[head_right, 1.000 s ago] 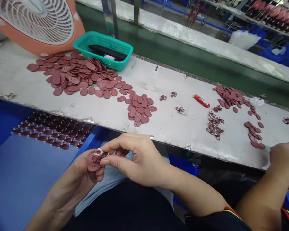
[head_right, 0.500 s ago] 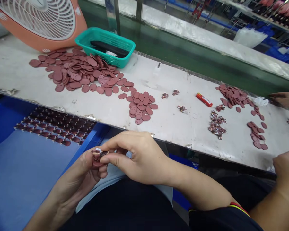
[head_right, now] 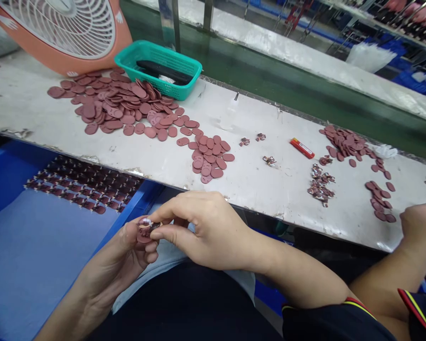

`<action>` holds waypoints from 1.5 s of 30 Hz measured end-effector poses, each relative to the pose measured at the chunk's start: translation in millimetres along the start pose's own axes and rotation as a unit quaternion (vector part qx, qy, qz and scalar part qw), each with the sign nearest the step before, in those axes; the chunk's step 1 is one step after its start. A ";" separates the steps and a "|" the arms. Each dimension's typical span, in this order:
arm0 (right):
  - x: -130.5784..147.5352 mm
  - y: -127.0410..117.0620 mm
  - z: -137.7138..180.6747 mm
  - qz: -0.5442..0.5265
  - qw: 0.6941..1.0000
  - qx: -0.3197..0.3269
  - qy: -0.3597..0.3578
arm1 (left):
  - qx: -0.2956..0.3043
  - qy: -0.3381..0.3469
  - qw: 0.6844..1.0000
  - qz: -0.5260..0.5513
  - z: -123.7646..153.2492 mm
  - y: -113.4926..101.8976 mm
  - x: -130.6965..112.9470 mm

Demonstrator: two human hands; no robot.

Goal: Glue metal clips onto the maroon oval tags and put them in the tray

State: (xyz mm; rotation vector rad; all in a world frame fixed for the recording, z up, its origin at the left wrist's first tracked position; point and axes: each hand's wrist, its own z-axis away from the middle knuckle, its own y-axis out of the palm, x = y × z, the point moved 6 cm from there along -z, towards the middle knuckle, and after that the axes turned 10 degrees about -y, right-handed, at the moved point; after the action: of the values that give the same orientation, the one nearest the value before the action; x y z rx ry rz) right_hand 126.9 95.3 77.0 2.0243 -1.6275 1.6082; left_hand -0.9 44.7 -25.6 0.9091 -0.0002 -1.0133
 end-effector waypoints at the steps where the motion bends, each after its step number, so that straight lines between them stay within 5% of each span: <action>1: 0.8 0.3 -0.6 0.006 1.000 0.006 -0.004 | -0.001 -0.001 1.000 0.001 0.2 -0.2 -0.1; 19: 19.0 3.6 -2.2 0.017 0.998 0.040 -0.051 | 0.037 0.030 0.999 -0.019 8.1 2.2 -1.2; 25: 26.0 2.9 0.4 0.003 0.997 0.031 -0.067 | 0.091 0.033 0.995 -0.028 10.8 13.1 -4.0; 45: 16.2 5.4 -6.7 -0.016 0.998 0.039 -0.051 | 0.109 0.027 0.994 0.010 3.4 10.4 -2.3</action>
State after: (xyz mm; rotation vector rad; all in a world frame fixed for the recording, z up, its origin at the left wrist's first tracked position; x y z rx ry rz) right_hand 116.5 86.4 89.2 2.1931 -1.5804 1.6069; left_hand 4.0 46.3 -15.7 1.1327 -0.0751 -0.9813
